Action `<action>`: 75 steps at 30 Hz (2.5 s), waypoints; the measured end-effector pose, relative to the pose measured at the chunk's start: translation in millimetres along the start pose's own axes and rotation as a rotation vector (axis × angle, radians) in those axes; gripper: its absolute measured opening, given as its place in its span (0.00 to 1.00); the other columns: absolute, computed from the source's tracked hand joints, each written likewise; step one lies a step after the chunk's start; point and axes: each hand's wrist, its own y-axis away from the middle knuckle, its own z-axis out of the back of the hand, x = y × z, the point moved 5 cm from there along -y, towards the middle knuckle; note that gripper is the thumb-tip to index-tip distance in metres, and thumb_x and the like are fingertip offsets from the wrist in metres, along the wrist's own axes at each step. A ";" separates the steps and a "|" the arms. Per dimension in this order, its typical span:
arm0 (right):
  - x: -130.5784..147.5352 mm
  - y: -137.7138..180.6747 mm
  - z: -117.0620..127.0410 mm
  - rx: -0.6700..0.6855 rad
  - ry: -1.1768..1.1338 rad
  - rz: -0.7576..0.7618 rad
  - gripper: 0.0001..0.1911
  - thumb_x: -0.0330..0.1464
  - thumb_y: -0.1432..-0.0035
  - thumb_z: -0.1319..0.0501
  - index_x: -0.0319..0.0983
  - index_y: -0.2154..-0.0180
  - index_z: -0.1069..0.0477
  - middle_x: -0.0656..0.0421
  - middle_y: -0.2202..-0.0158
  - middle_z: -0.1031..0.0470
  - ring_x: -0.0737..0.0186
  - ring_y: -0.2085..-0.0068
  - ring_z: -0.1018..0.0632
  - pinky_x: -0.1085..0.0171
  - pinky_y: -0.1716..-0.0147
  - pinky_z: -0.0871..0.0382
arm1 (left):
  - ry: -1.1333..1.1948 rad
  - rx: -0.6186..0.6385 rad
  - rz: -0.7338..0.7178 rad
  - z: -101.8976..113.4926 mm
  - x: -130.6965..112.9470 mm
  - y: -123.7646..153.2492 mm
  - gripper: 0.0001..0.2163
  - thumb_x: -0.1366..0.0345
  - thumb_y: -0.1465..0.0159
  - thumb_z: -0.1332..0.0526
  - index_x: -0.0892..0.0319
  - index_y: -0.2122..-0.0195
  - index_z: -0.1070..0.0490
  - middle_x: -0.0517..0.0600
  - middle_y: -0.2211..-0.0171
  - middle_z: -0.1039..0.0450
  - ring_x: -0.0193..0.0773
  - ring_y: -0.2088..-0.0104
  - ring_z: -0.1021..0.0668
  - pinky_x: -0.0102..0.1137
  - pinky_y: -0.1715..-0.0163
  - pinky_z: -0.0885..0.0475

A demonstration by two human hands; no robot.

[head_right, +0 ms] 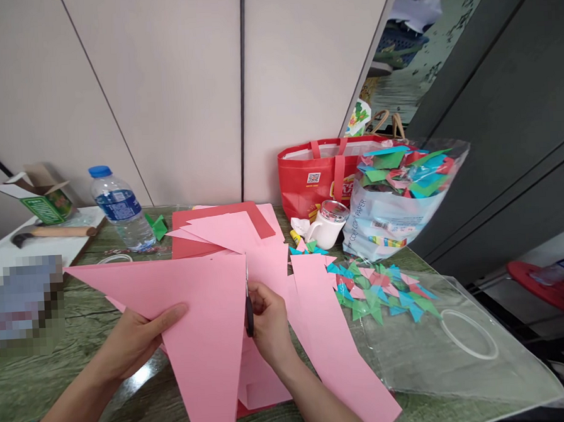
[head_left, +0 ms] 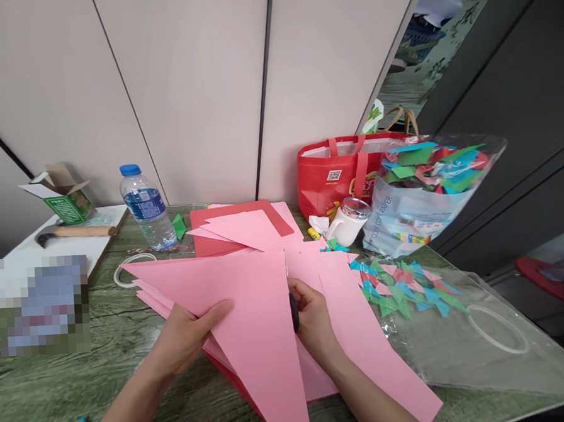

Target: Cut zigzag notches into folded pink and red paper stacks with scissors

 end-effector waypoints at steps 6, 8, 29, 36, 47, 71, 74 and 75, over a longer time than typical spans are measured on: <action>2.7 -0.3 4.0 -0.087 0.014 0.068 0.08 0.28 0.54 0.39 0.38 0.68 0.32 0.68 0.83 0.38 0.72 0.81 0.35 0.71 0.81 0.41 | 0.142 -0.135 -0.046 8.7 1.6 -10.4 0.20 0.62 0.53 0.32 0.61 0.59 0.28 0.54 0.61 0.23 0.44 0.61 0.23 0.33 0.66 0.25; 10.7 -0.5 14.2 -0.235 0.030 0.160 0.09 0.31 0.52 0.39 0.38 0.66 0.33 0.67 0.81 0.36 0.70 0.79 0.31 0.69 0.78 0.37 | 0.221 -0.266 -0.052 19.0 4.3 -16.6 0.19 0.63 0.54 0.31 0.63 0.61 0.28 0.54 0.64 0.22 0.43 0.65 0.22 0.32 0.69 0.24; -23.1 -56.4 58.6 -0.180 0.837 -0.022 0.10 0.31 0.62 0.35 0.41 0.74 0.34 0.63 0.79 0.30 0.62 0.75 0.28 0.68 0.75 0.42 | 0.303 -0.245 0.027 45.0 28.3 -41.2 0.06 0.75 0.41 0.43 0.65 0.64 0.28 0.53 0.73 0.21 0.37 0.77 0.21 0.31 0.78 0.23; -7.1 -59.2 61.9 -0.162 0.851 -0.045 0.08 0.31 0.57 0.40 0.41 0.69 0.32 0.64 0.80 0.29 0.65 0.79 0.29 0.70 0.80 0.41 | 0.304 -0.193 0.014 42.4 30.3 -41.0 0.06 0.72 0.41 0.42 0.64 0.63 0.29 0.55 0.69 0.21 0.39 0.73 0.20 0.32 0.75 0.22; 51.0 -1.6 185.7 -0.308 1.261 -0.267 0.10 0.33 0.56 0.41 0.40 0.68 0.29 0.60 0.81 0.27 0.60 0.78 0.26 0.67 0.79 0.38 | 0.313 -0.060 0.006 28.5 26.9 -36.3 0.08 0.71 0.45 0.38 0.65 0.63 0.29 0.56 0.67 0.21 0.43 0.69 0.20 0.34 0.72 0.21; 2.0 -89.0 38.0 -0.162 0.502 0.100 0.13 0.36 0.58 0.42 0.39 0.67 0.37 0.65 0.81 0.33 0.69 0.83 0.35 0.69 0.83 0.42 | 0.136 -0.034 -0.165 19.8 13.2 -29.2 0.24 0.63 0.52 0.32 0.60 0.54 0.36 0.55 0.64 0.22 0.47 0.60 0.22 0.43 0.58 0.27; 8.0 -111.5 53.6 -0.239 0.598 0.098 0.14 0.34 0.59 0.40 0.37 0.67 0.35 0.64 0.81 0.32 0.66 0.81 0.33 0.68 0.81 0.41 | -0.018 -0.115 -0.169 22.0 15.3 -29.1 0.23 0.62 0.55 0.31 0.62 0.59 0.32 0.55 0.67 0.22 0.47 0.65 0.20 0.40 0.67 0.24; 11.2 -117.1 57.4 -0.259 0.631 0.098 0.13 0.33 0.59 0.40 0.37 0.67 0.34 0.63 0.80 0.32 0.65 0.80 0.32 0.68 0.79 0.40 | -0.043 -0.137 -0.167 22.7 16.1 -29.0 0.22 0.61 0.55 0.31 0.62 0.60 0.31 0.55 0.69 0.22 0.46 0.68 0.20 0.38 0.70 0.24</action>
